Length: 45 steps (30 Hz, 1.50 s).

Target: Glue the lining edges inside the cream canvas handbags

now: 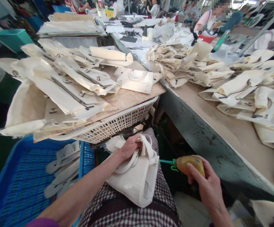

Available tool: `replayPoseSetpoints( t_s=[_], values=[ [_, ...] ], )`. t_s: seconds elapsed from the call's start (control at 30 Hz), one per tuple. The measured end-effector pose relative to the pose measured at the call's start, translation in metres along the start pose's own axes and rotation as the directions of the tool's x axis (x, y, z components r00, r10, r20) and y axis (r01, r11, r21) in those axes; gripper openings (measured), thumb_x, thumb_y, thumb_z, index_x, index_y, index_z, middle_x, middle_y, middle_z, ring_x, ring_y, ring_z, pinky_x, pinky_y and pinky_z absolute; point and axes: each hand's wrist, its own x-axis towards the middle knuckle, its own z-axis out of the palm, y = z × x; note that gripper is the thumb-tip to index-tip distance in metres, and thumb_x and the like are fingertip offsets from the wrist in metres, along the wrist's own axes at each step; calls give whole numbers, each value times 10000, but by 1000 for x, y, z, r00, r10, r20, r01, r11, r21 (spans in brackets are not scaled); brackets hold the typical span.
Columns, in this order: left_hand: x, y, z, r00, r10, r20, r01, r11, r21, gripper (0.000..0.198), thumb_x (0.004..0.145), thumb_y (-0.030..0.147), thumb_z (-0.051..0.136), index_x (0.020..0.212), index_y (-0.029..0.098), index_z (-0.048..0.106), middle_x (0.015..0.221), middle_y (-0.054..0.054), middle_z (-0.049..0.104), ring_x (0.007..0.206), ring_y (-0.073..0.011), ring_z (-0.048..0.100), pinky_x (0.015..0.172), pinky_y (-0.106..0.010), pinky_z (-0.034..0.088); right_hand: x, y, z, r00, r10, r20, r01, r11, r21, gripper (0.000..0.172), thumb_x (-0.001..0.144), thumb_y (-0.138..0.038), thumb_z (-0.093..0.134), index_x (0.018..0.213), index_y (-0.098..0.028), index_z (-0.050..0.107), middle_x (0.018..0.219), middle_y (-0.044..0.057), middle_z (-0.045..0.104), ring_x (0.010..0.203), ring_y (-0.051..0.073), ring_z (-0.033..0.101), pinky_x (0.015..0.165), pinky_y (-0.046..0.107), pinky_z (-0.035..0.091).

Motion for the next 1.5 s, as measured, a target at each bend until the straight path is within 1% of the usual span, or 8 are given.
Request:
replayPoseSetpoints(
  t_s=[0.17,0.37,0.6,0.77,0.93,1.13,1.3,1.5],
  values=[
    [-1,1,2,1000,-1,1,1,1000,-10,118,764,267,662,758,157,623,795,0,598,755,-161,523,735,-281,417,4,6,-1,1000,-5,1,5,1000,-18,654,740,-594,860,1174,-163,629,687,12,653,448,170,508,367,260,401],
    [0,-2,3,1000,0,-2,0,1000,-9,92,734,244,659,736,166,609,774,10,586,746,-157,510,732,-276,419,4,12,-18,996,-4,89,10,998,-68,582,776,-554,856,1168,-184,636,751,15,674,461,162,535,440,274,489],
    [1,-4,4,1000,3,9,-3,1000,-18,88,741,242,651,737,161,617,776,16,584,735,-145,509,730,-271,424,-2,13,-29,984,48,169,-43,999,-32,592,737,-519,886,1176,-199,650,798,16,665,456,168,536,405,283,480],
    [1,-2,4,1000,5,10,-5,1000,-9,92,740,240,666,749,159,623,792,9,599,744,-149,517,729,-275,425,-1,11,-22,989,38,145,-39,999,2,581,761,-524,870,1180,-199,631,785,15,672,459,162,524,421,278,466],
    [0,1,5,1000,1,13,-2,1000,7,102,726,245,656,715,166,592,784,6,582,748,-156,506,729,-279,416,3,5,-10,998,19,64,-16,998,-57,627,736,-586,863,1152,-180,627,686,4,652,437,170,513,408,276,452],
    [0,-2,4,1000,9,23,-9,1000,7,89,751,244,640,731,161,611,787,1,581,754,-157,516,736,-286,413,1,8,-7,999,-26,25,28,997,-73,610,766,-567,856,1186,-193,618,766,9,661,477,175,543,429,278,491],
    [1,-7,3,999,15,32,-15,1000,13,89,769,238,628,729,159,612,791,-2,574,762,-159,513,744,-291,411,-2,3,-15,993,23,118,-14,997,-76,606,761,-565,856,1166,-181,620,759,12,656,449,163,522,418,281,478],
    [1,-8,4,999,20,33,-21,1000,16,86,774,240,637,739,163,624,781,1,580,763,-163,522,752,-293,417,-9,4,-24,957,112,267,-98,993,-63,560,737,-524,880,1132,-187,667,826,36,670,490,174,536,401,280,482]
  ],
)
